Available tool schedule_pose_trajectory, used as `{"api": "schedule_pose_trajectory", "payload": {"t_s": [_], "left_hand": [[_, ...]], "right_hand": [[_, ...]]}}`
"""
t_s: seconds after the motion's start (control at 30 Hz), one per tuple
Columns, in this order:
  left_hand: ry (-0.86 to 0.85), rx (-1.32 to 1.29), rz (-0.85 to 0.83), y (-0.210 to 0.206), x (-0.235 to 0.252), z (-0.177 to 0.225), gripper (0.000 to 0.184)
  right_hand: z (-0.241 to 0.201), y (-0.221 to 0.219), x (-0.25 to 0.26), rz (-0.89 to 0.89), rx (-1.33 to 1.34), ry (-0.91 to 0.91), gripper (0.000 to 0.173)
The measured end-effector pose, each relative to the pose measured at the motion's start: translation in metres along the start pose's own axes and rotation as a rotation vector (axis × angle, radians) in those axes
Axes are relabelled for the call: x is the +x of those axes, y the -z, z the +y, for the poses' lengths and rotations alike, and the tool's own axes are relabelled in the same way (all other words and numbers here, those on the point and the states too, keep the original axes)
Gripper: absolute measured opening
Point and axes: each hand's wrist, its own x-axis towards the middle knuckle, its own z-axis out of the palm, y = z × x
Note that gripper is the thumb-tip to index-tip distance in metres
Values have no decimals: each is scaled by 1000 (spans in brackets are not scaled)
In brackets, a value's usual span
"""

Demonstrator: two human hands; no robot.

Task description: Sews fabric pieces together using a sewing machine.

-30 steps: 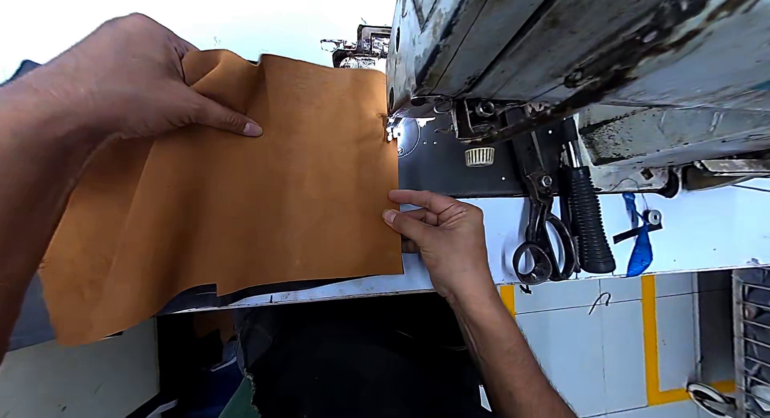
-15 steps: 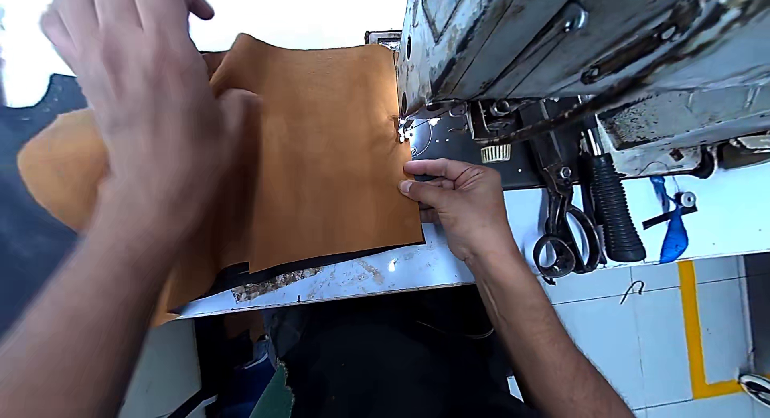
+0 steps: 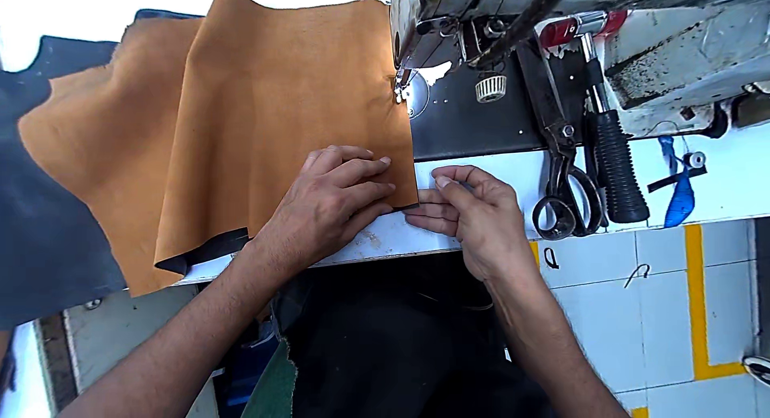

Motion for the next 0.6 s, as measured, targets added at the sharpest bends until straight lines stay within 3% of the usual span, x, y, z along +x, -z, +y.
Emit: {"api": "schedule_pose_trajectory", "payload": {"t_s": [0.1, 0.37, 0.47, 0.6], "left_hand": [[39, -13, 20, 3, 3, 1, 24], [396, -192, 115, 19, 18, -1, 23], [374, -144, 124, 16, 15, 0, 24], [197, -38, 95, 6, 9, 6, 24]], "right_hand": [[0, -1, 1, 8, -1, 9, 17], [-2, -5, -1, -27, -57, 35, 17], [-2, -8, 1, -11, -30, 36, 17], [-1, -8, 2, -9, -15, 34, 19]]}}
